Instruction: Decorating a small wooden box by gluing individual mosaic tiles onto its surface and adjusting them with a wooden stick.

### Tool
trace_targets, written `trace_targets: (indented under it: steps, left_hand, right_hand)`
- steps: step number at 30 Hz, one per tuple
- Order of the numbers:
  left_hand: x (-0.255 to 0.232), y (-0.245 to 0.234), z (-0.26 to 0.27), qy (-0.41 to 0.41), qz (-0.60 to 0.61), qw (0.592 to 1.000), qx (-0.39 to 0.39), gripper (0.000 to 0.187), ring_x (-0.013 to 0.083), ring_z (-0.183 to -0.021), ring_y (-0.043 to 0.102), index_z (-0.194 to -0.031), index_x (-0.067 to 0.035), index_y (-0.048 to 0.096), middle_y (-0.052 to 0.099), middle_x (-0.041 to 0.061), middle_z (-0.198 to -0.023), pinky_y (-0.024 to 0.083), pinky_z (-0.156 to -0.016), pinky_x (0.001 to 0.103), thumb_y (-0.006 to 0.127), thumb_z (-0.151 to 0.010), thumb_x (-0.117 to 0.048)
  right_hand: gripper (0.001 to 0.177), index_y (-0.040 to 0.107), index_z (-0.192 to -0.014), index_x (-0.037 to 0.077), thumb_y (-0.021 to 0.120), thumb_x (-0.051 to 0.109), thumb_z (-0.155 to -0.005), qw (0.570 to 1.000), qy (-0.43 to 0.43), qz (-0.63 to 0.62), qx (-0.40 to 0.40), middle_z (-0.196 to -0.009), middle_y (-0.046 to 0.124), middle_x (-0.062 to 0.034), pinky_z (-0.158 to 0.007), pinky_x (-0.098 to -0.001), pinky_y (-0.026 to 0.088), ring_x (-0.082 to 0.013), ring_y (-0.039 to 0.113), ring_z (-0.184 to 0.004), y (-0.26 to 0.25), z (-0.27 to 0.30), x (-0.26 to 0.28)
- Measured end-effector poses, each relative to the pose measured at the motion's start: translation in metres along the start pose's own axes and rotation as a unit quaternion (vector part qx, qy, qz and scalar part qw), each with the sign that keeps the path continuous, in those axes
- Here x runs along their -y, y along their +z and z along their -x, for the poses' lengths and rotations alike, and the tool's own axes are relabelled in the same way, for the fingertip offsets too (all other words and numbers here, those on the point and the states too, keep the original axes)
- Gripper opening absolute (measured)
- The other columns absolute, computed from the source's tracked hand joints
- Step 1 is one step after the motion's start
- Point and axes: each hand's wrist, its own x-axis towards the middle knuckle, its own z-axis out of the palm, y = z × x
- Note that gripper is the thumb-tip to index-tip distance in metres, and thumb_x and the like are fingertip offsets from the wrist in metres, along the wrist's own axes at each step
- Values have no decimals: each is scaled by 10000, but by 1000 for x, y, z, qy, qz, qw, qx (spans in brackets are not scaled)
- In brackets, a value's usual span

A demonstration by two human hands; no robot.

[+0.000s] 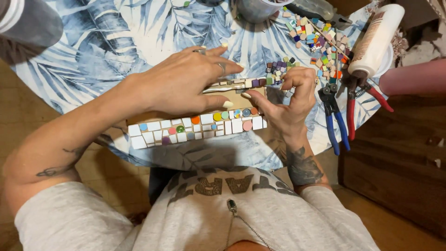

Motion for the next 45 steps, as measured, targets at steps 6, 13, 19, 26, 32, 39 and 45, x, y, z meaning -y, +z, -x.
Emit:
trace_targets:
  steps: [6,13,19,26,32,39,45]
  left_hand:
    - [3,4,-2,1,6,1000,30,557,313,-1250,260,-1234,-77,414,458,227,-1166,291,-846,507,519,-748,-328]
    - [5,8,-2,3,-2,1000,22,573,293,-1251,262,-1241,-66,406,441,247,-1171,285,-855,514,530,-753,-341]
    - [5,9,-3,4,-12,1000,23,575,292,-1251,268,-1239,-67,408,461,235,-1157,313,-827,489,524,-762,-367]
    - [4,9,-2,-2,-19,1000,25,577,290,-1253,263,-1243,-63,403,447,246,-1164,303,-839,487,522,-766,-366]
    - [2,8,0,-9,-15,1000,21,585,309,-1252,259,-1246,-55,395,465,239,-1146,280,-863,489,519,-764,-362]
    - [-13,-3,27,18,-44,995,-86,559,364,-1215,291,-1193,61,399,466,195,-1196,287,-889,498,512,-811,-330]
    - [-37,20,79,17,-110,951,-288,500,366,-1230,368,-1233,-40,386,517,197,-1208,299,-1020,564,386,-866,-380]
  right_hand:
    - [472,330,-750,33,758,225,-696,1000,0,-9,-2,-753,363,-102,-625,-327,368,-239,392,-709,3,0,-2]
    - [466,333,-741,35,766,202,-696,1000,-13,-5,-3,-726,361,-94,-627,-324,357,-233,374,-688,4,0,-2]
    - [465,336,-741,33,766,204,-699,1000,-1,4,2,-735,376,-97,-634,-318,360,-236,397,-702,4,0,0]
    - [469,333,-735,31,768,205,-702,1000,-1,11,3,-725,377,-97,-633,-319,355,-234,394,-686,4,-2,1]
    - [463,358,-734,33,775,230,-687,1000,-17,2,7,-712,409,-92,-633,-318,364,-235,415,-692,5,2,-8]
    - [229,446,-816,50,648,148,-772,980,59,-187,-25,-777,493,-69,-718,-308,456,-186,494,-734,-2,23,-33]
    - [191,532,-973,-30,394,102,-968,991,100,-85,-12,-777,596,-148,-572,-245,519,-200,615,-669,-36,43,-54]
